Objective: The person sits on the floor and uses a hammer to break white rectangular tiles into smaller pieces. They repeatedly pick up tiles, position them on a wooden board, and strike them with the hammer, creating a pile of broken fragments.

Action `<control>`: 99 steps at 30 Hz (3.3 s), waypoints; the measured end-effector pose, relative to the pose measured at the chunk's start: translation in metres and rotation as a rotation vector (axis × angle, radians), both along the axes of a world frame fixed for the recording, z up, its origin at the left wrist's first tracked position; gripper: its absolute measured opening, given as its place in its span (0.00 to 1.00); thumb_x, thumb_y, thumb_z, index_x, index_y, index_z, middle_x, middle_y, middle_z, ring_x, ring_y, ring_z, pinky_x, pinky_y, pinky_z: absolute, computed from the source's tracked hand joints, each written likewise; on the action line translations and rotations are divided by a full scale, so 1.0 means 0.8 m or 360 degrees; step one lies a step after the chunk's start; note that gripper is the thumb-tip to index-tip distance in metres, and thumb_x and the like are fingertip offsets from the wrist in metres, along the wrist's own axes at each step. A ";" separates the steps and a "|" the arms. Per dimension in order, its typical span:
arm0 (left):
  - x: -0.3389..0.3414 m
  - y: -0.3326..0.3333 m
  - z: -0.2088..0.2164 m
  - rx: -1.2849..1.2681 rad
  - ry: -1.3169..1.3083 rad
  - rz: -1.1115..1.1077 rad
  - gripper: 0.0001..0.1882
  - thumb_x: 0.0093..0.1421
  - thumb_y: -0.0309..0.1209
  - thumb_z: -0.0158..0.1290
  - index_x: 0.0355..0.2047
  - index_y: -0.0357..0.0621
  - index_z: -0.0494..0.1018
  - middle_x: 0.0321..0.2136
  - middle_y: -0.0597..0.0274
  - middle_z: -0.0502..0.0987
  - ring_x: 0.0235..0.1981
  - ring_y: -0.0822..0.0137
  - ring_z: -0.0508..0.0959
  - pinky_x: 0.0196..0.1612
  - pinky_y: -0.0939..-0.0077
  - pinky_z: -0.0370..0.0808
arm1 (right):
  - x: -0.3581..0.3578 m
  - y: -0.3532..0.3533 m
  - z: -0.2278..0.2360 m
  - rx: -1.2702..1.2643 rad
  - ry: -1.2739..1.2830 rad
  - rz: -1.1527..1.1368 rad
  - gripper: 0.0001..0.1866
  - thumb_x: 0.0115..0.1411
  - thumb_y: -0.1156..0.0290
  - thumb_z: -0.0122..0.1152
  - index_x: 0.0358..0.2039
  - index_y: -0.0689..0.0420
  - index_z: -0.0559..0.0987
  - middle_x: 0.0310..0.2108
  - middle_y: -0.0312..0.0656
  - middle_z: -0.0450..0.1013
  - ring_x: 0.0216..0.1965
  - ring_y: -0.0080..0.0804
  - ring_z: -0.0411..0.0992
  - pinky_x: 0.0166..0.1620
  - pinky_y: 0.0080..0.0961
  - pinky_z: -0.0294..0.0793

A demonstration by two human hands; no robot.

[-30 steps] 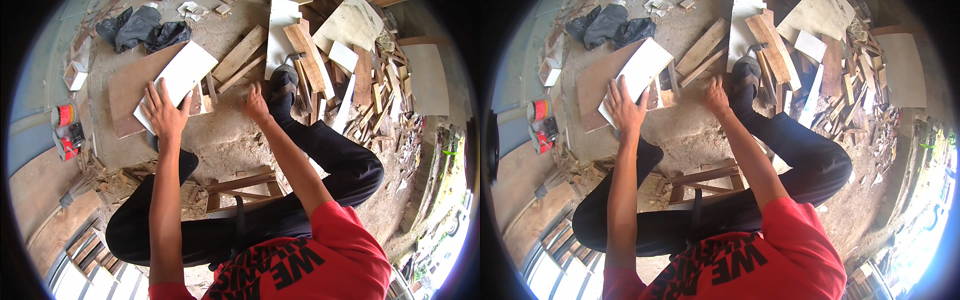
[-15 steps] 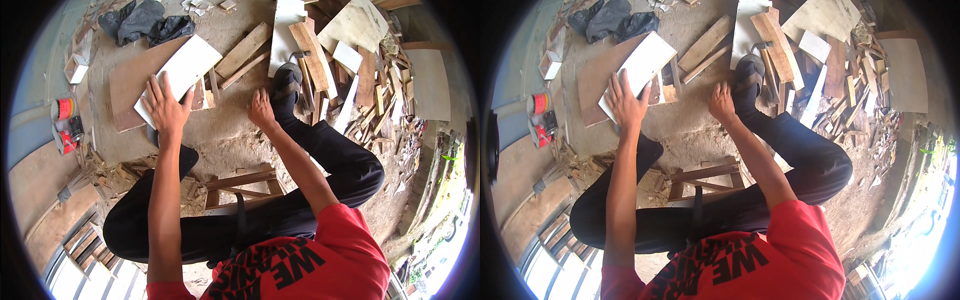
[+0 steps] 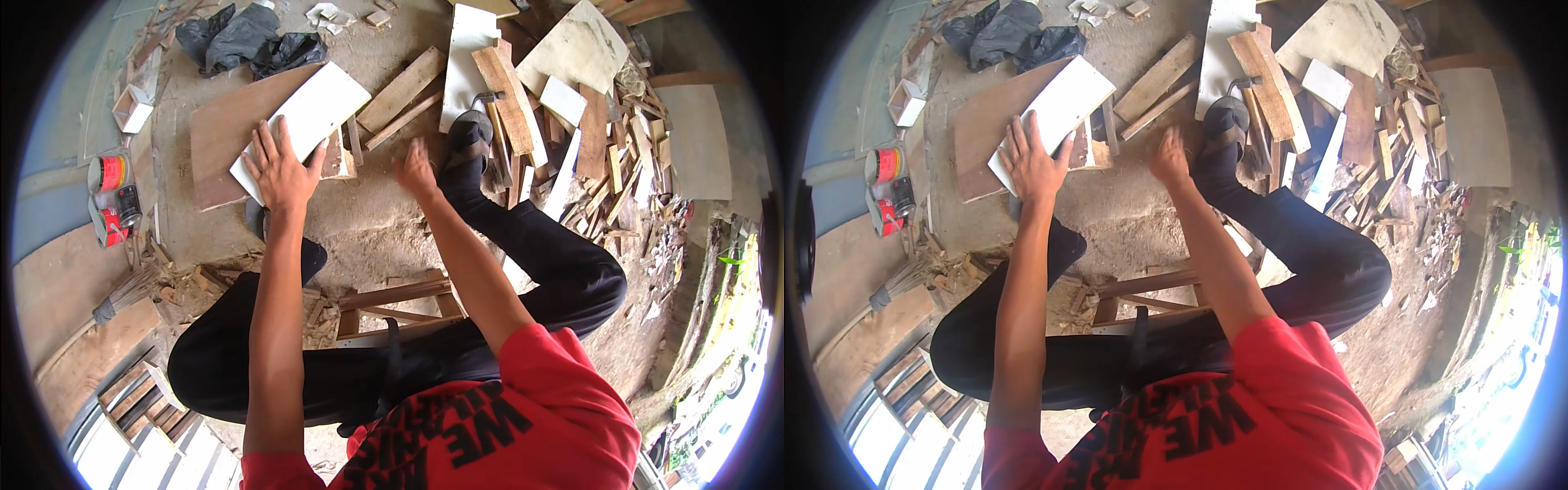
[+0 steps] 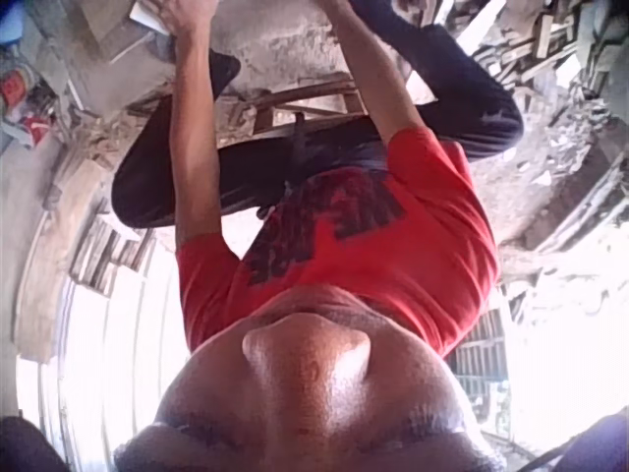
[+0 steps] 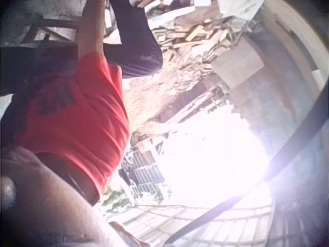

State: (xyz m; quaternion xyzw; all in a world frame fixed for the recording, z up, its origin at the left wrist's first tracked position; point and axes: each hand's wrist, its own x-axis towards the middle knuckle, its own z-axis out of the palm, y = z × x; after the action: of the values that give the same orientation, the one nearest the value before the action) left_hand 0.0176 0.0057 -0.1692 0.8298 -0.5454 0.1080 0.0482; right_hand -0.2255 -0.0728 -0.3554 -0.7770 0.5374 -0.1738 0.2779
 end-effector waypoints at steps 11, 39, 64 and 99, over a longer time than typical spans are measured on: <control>0.016 0.006 -0.007 -0.0011 0.0022 0.0129 0.48 0.60 0.70 0.41 0.72 0.53 0.51 0.71 0.47 0.52 0.73 0.51 0.48 0.72 0.40 0.40 | -0.046 0.103 0.115 0.0644 -0.0104 -0.0290 0.20 0.58 0.59 0.62 0.42 0.63 0.80 0.41 0.59 0.78 0.49 0.57 0.75 0.52 0.44 0.74; -0.001 -0.005 -0.011 -0.0090 -0.0077 0.0009 0.46 0.61 0.66 0.46 0.70 0.50 0.55 0.68 0.42 0.56 0.70 0.44 0.54 0.68 0.38 0.50 | -0.122 -0.032 -0.018 -0.0097 0.0147 -0.0828 0.13 0.56 0.68 0.67 0.40 0.59 0.79 0.37 0.55 0.75 0.43 0.55 0.74 0.48 0.45 0.73; 0.001 -0.001 -0.001 -0.0034 -0.0086 0.0044 0.48 0.60 0.67 0.45 0.70 0.46 0.54 0.67 0.38 0.55 0.70 0.43 0.53 0.70 0.40 0.46 | -0.125 -0.029 -0.020 0.0072 0.0230 -0.0619 0.14 0.61 0.68 0.60 0.43 0.63 0.74 0.45 0.58 0.71 0.50 0.59 0.72 0.50 0.45 0.74; -0.152 0.019 -0.001 -0.0371 0.3664 0.0573 0.07 0.64 0.32 0.59 0.41 0.47 0.78 0.35 0.70 0.78 0.37 0.74 0.75 0.46 0.67 0.74 | -0.019 0.049 0.205 0.1096 -0.1746 -0.0131 0.16 0.64 0.65 0.65 0.50 0.58 0.82 0.43 0.37 0.80 0.45 0.24 0.75 0.52 0.25 0.71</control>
State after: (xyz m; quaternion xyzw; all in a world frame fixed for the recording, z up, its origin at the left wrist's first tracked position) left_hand -0.1042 0.0208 -0.1699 0.4936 -0.0412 -0.6526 0.5734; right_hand -0.2406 -0.0332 -0.1916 -0.4205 0.3718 -0.3737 0.7384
